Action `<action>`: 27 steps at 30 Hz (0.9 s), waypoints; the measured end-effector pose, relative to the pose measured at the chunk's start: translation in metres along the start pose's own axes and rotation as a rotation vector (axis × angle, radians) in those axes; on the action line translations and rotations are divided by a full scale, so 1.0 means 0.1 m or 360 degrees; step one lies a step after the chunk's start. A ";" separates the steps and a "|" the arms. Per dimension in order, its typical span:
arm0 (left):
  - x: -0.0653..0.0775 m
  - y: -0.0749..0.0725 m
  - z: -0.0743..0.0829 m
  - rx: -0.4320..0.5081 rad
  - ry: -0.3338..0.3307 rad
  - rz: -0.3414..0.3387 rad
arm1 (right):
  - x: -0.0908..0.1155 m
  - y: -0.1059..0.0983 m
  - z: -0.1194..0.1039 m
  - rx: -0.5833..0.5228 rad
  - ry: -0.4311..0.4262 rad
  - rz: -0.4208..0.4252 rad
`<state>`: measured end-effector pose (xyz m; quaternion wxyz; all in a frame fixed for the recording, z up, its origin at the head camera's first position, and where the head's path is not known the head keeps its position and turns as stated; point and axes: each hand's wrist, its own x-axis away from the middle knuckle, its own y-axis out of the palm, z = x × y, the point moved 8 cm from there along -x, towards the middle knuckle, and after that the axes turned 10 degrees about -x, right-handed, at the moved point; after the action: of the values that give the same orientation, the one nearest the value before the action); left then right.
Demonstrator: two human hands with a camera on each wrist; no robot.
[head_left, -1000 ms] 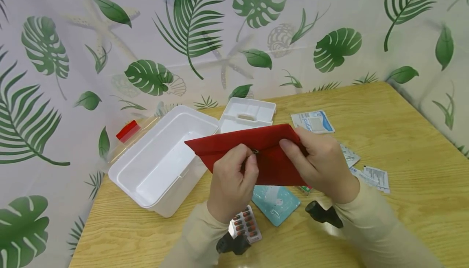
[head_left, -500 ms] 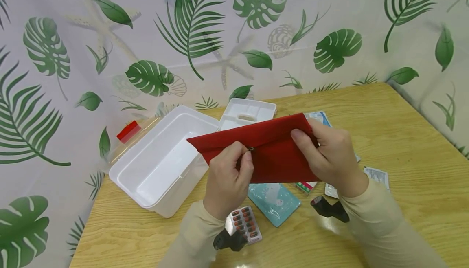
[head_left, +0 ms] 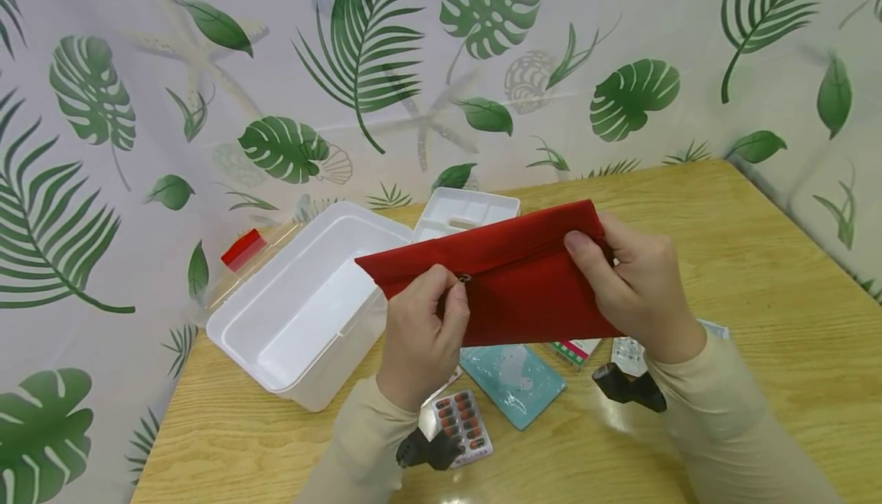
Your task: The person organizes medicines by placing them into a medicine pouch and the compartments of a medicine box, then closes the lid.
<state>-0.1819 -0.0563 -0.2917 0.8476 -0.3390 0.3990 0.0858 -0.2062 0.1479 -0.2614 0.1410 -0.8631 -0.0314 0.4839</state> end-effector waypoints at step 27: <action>-0.09 -0.35 -0.40 -0.0127 -0.0134 0.0189 | -0.03 -0.42 0.32 -0.0067 0.0364 0.0299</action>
<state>-0.1984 -0.1075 -0.2853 0.8430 -0.3442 0.3786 0.1661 -0.2314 0.1941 -0.2636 0.0798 -0.9145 0.0556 0.3926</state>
